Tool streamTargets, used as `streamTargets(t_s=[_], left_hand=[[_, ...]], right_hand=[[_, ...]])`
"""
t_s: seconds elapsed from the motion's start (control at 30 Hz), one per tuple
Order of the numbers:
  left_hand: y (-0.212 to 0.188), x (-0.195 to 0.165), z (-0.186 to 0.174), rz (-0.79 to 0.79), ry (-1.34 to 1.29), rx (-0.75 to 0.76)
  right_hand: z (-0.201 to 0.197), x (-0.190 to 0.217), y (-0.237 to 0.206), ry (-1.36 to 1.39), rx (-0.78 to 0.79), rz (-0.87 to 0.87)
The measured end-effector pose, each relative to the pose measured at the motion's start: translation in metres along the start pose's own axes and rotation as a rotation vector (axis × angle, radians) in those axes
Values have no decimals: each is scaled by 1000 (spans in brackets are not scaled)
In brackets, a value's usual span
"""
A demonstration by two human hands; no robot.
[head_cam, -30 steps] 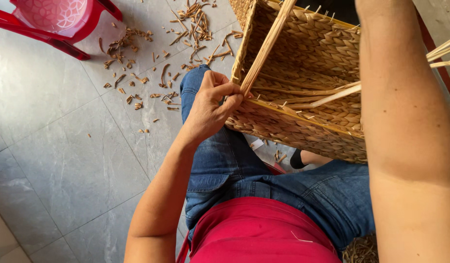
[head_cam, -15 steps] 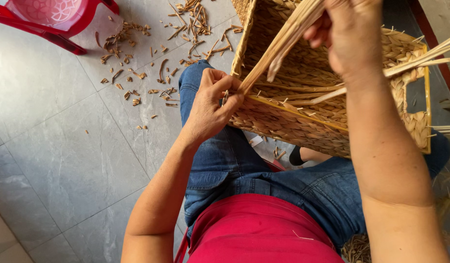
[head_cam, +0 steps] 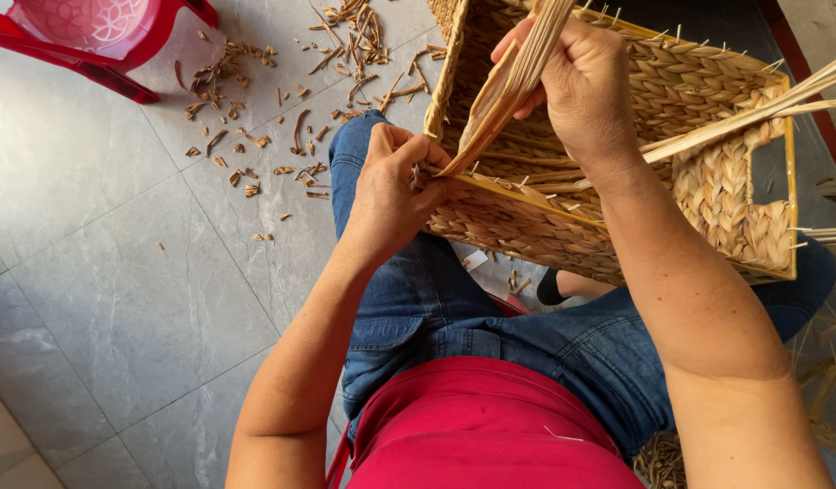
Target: The person sits on the floor with a woven basket on their lap and weaves flat natural-fiber strands around the basket's rim, tucking and tightening the strands by hand. They briefly cut a strand with yellow-handled scissors and continue folding and securing the weave along the edge.
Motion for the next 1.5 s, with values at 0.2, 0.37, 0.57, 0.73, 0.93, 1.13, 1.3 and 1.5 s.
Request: streamTargets(t_s=[0.2,0.37,0.57,0.73,0.93,1.13,1.3,1.5], left_hand=[[1,-3,-1,-22,4,4],[1,-3,-2,-13,7,1],[2,2,0,-23,6,15],[4,5,-1,-19,-12,61],[6,12,-12,42,-157,263],[15,26,0,-112,-298,225],[15,26,2,-138,-262,182],[13,14,-1,-87,-163,161]], right_hand=[[-1,5,1,22,27,46],[2,6,6,38,30,93],[14,-18,3,-12,44,375],[31,-35,-6,57,140,640],[3,-1,-10,-629,326,485],[28,74,-59,-876,215,-143],[66,84,-76,-885,177,-330],[58,99,-95,-733,210,-363]])
Point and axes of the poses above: each hand's wrist, its own y-axis towards the middle knuckle, its own z-axis out of the palm, x = y × z, the point moved 5 cm from there along y, towards the middle knuckle, and after that the axes turned 8 degrees about -z, right-handed, at the moved point
